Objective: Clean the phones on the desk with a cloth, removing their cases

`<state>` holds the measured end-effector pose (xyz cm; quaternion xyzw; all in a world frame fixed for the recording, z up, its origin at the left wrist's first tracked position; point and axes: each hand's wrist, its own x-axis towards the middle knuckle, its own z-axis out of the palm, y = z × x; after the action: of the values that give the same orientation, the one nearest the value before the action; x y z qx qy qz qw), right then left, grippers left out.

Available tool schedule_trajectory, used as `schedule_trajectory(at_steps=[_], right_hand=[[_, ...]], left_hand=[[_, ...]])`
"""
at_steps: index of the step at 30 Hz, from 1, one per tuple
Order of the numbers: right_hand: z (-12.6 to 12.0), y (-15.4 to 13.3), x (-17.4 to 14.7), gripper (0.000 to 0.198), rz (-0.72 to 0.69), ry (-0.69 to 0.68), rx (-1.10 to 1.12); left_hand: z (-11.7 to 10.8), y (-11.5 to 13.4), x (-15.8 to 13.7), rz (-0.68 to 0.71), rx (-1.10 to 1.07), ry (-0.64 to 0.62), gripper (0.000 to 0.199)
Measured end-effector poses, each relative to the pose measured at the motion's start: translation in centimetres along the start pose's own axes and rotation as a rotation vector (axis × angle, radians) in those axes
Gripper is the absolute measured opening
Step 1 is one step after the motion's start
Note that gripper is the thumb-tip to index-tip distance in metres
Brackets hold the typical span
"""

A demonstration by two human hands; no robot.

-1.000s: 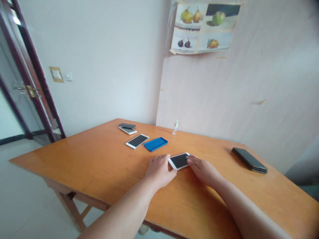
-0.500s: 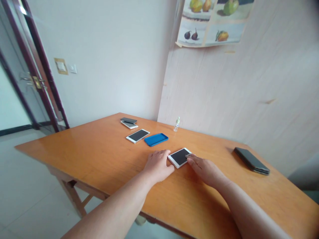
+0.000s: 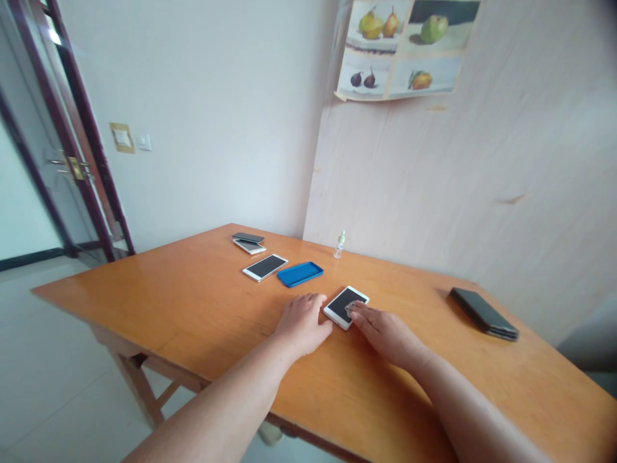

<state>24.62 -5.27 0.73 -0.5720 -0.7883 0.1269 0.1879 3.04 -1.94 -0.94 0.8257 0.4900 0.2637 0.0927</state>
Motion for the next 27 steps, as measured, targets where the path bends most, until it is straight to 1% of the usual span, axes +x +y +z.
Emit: schedule_trajectory(at_steps=[3, 5, 7, 9, 12, 14, 16, 19, 21, 23, 25, 27], right_hand=[[0.2, 2.1, 0.6, 0.054, 0.073, 0.044, -0.023], [0.3, 2.4, 0.7, 0.056, 0.092, 0.061, -0.011], [0.2, 1.7, 0.6, 0.054, 0.072, 0.07, 0.009], [0.0, 0.4, 0.3, 0.051, 0.039, 0.064, 0.027], [-0.4, -1.9, -0.4, 0.051, 0.017, 0.009, 0.059], [-0.5, -2.9, -0.7, 0.05, 0.005, -0.027, 0.079], [-0.5, -3.1, -0.6, 0.043, -0.025, -0.033, 0.093], [0.0, -2.0, -0.1, 0.026, -0.044, 0.041, 0.077], [0.4, -0.7, 0.4, 0.021, -0.001, 0.118, 0.073], [0.7, 0.6, 0.7, 0.02, 0.111, 0.155, 0.146], [0.8, 1.8, 1.0, 0.023, 0.251, 0.163, 0.269], [0.7, 2.7, 1.1, 0.025, 0.325, 0.19, 0.303]], left_hand=[[0.2, 0.0, 0.0, -0.016, 0.017, 0.0, 0.039], [0.2, 0.1, 0.0, -0.017, 0.022, 0.001, 0.043], [0.2, 0.2, 0.0, -0.013, 0.019, 0.0, 0.047], [0.1, 0.3, -0.1, -0.008, 0.007, -0.003, 0.054], [-0.2, 0.6, -0.2, -0.001, -0.015, -0.015, 0.066], [-0.5, 0.8, -0.3, -0.006, -0.017, -0.021, 0.071], [-0.7, 0.9, -0.3, -0.012, -0.008, -0.031, 0.069], [-0.9, 1.0, -0.3, -0.022, 0.001, -0.057, 0.06], [-0.9, 1.0, -0.3, -0.022, -0.004, -0.056, 0.056], [-1.0, 1.0, -0.3, -0.016, -0.011, -0.047, 0.055], [-1.1, 1.1, -0.3, -0.013, -0.009, -0.05, 0.055], [-1.2, 1.3, -0.3, -0.02, 0.003, -0.069, 0.053]])
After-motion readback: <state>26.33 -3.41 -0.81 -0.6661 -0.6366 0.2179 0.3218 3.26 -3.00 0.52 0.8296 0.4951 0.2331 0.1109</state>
